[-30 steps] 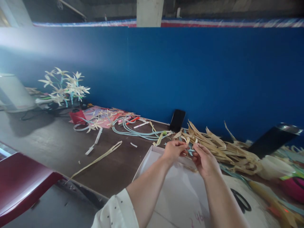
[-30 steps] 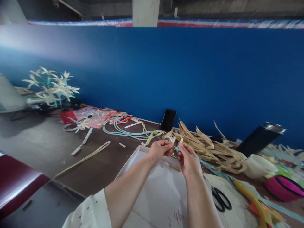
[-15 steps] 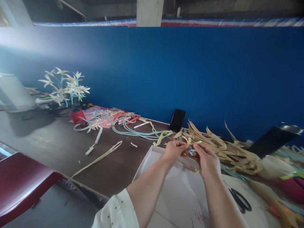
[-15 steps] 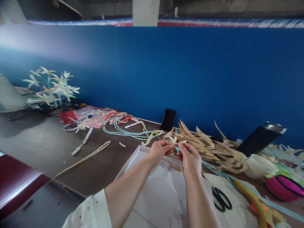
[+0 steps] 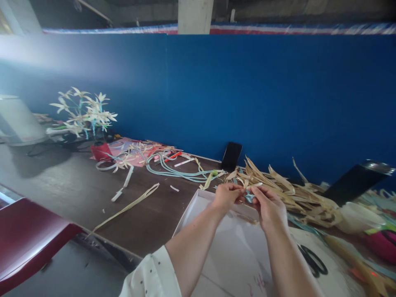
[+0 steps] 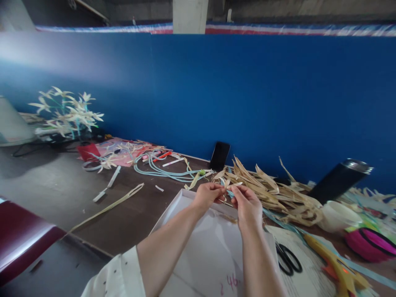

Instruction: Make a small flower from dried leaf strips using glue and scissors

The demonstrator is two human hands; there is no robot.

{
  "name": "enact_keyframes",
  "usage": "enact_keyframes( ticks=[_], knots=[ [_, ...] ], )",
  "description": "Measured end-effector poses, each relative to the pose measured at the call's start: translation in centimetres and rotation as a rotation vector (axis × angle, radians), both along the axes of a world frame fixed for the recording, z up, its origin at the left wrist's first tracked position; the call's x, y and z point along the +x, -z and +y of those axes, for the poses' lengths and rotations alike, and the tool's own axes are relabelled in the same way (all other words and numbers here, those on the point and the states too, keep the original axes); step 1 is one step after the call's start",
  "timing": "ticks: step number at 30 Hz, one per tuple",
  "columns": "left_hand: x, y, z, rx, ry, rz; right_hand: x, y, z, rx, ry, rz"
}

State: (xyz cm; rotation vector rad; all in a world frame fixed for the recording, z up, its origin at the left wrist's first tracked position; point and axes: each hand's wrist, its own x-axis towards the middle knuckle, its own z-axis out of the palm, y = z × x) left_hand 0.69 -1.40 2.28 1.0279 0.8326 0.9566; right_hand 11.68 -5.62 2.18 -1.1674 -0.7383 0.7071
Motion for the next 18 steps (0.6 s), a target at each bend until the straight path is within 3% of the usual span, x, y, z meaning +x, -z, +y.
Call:
enact_keyframes(
  ticks=[9,18],
  knots=[
    [-0.1,-0.48,-0.25,0.033,-0.044,-0.04,-0.1,-0.21,-0.14,-0.053,0.147,-0.073],
    [0.01,-0.19,-0.17,0.019,0.023,-0.017,-0.06,-0.27,-0.19,-0.003,0.04,0.023]
  ],
)
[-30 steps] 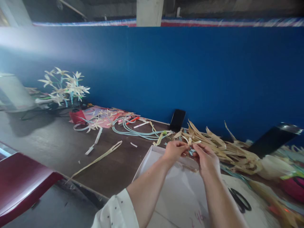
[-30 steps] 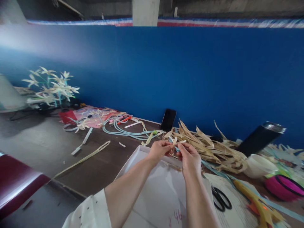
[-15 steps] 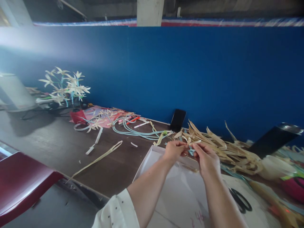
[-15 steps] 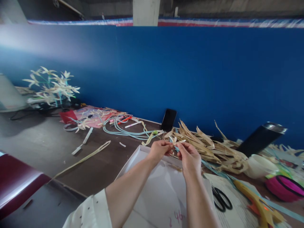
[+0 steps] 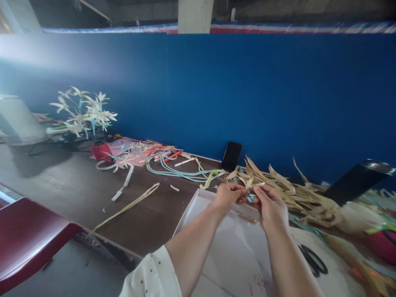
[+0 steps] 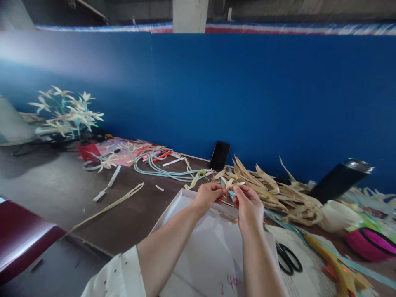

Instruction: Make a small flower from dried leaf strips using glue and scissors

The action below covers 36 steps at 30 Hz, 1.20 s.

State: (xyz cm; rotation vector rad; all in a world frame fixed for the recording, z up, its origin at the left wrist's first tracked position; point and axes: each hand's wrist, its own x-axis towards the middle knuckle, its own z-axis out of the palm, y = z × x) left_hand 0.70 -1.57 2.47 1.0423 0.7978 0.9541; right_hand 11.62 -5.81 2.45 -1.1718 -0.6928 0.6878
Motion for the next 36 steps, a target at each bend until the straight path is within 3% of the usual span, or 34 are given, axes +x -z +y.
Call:
enact_keyframes(
  ticks=[18,27,36],
  knots=[
    [0.1,0.2,0.2,-0.014,-0.041,-0.031,0.0,0.4,0.1,-0.016,-0.029,-0.074],
    [0.3,1.0,0.5,0.063,-0.024,-0.035,-0.1,0.2,0.0,-0.027,-0.002,-0.073],
    [0.1,0.3,0.2,0.033,-0.015,-0.067,-0.1,0.3,0.2,-0.076,-0.008,-0.047]
  ],
)
